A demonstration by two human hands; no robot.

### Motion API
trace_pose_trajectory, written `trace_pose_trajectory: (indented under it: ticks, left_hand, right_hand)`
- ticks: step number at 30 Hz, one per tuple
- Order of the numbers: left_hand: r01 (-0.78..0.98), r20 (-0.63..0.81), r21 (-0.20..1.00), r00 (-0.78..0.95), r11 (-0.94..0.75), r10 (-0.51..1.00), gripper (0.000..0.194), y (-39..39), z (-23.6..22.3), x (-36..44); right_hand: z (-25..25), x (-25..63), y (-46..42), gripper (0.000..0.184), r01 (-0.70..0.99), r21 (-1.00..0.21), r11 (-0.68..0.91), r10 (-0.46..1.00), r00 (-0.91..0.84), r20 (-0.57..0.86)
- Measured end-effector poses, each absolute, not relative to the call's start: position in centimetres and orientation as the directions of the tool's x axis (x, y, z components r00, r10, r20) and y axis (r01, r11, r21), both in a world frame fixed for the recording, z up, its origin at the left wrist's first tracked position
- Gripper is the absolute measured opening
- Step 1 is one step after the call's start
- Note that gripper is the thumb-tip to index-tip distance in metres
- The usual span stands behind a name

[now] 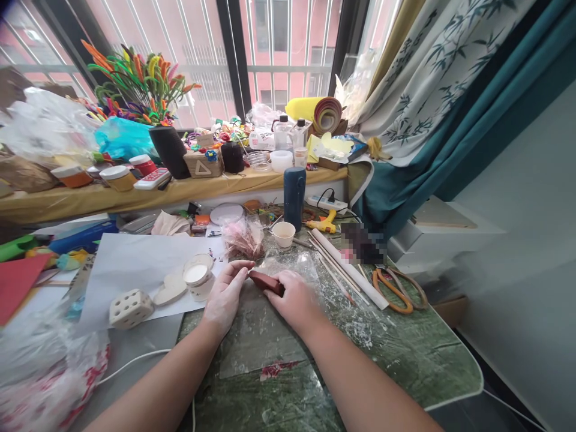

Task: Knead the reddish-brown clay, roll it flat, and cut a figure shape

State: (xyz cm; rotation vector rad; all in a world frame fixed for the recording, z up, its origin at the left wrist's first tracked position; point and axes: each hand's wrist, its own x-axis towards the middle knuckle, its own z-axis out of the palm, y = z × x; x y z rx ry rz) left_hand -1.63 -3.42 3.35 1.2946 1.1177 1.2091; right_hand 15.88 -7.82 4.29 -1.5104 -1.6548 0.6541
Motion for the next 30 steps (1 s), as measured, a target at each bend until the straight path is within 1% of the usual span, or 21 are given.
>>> trace_pose_trajectory:
  ticks: [2, 4, 5, 7, 9, 10, 12, 14, 16, 18, 21, 24, 25, 27, 30]
  left_hand:
    - [-0.006, 0.069, 0.998, 0.086, -0.068, 0.994, 0.027, -3.3, 3.1, -1.6]
    - [-0.026, 0.063, 0.998, 0.085, -0.061, 0.994, 0.031, -3.3, 3.0, -1.5]
    - [-0.049, 0.059, 0.997, 0.083, -0.055, 0.995, 0.034, -3.3, 3.0, -1.4]
    - [-0.121, 0.041, 0.992, 0.109, -0.028, 0.993, 0.041, -3.3, 3.0, -1.2]
    - [-0.189, 0.022, 0.982, 0.190, 0.014, 0.982, 0.048, -3.4, 3.1, -1.1]
    - [-0.206, 0.022, 0.978, 0.230, 0.027, 0.973, 0.047, -3.5, 3.2, -1.0]
    - [-0.199, 0.030, 0.980, 0.286, 0.029, 0.958, 0.041, -3.8, 3.3, -1.0]
    - [-0.160, 0.048, 0.987, 0.292, -0.001, 0.955, 0.037, -4.1, 3.3, -1.0]
    - [-0.121, 0.068, 0.992, 0.279, -0.035, 0.958, 0.039, -4.4, 3.4, -1.0]
    - [-0.100, 0.088, 0.993, 0.249, -0.065, 0.964, 0.040, -4.6, 3.6, -1.0]
    - [-0.082, 0.108, 0.992, 0.136, -0.097, 0.985, 0.032, -4.5, 4.0, -1.0]
    - [-0.079, 0.089, 0.993, 0.003, -0.089, 0.996, 0.028, -3.9, 3.9, -1.2]
    - [-0.087, 0.071, 0.994, -0.022, -0.072, 0.997, 0.028, -3.7, 3.8, -1.3]
    - [-0.100, 0.037, 0.994, -0.042, -0.041, 0.998, 0.028, -3.3, 3.4, -1.5]
    - [-0.091, 0.030, 0.995, -0.025, -0.032, 0.999, 0.028, -3.1, 3.1, -1.5]
  right_hand:
    - [4.1, 15.8, -7.5, 0.016, 0.588, -0.799, 0.124, 0.985, 0.026, 0.172]
    - [3.8, 15.9, -7.4, 0.016, 0.506, -0.856, 0.104, 0.987, 0.057, 0.153]
    - [3.6, 16.0, -7.3, 0.017, 0.427, -0.899, 0.096, 0.987, 0.075, 0.141]
    - [3.1, 16.2, -7.2, 0.022, 0.213, -0.973, 0.091, 0.986, 0.116, 0.118]
    - [2.5, 16.4, -7.1, 0.030, 0.006, -0.996, 0.092, 0.986, 0.136, 0.092]
    - [2.3, 16.4, -7.0, 0.033, -0.064, -0.995, 0.082, 0.989, 0.125, 0.074]
    - [2.2, 16.3, -7.0, 0.036, -0.124, -0.991, 0.052, 0.998, 0.053, 0.046]
    - [2.6, 16.1, -7.2, 0.035, -0.082, -0.995, 0.047, 0.998, -0.026, 0.050]
    - [3.3, 16.0, -7.6, 0.030, 0.025, -0.996, 0.090, 0.995, -0.044, 0.089]
    - [4.0, 16.0, -8.0, 0.024, 0.128, -0.980, 0.151, 0.988, 0.006, 0.153]
    - [4.5, 16.2, -8.2, 0.020, 0.242, -0.947, 0.210, 0.961, 0.127, 0.246]
    - [4.3, 16.3, -8.1, 0.017, 0.388, -0.906, 0.168, 0.970, 0.098, 0.222]
    - [4.2, 16.3, -8.0, 0.017, 0.410, -0.898, 0.157, 0.974, 0.088, 0.211]
    - [4.1, 16.4, -7.8, 0.020, 0.402, -0.902, 0.158, 0.966, 0.127, 0.226]
    - [4.0, 16.5, -7.8, 0.021, 0.399, -0.905, 0.148, 0.965, 0.141, 0.220]
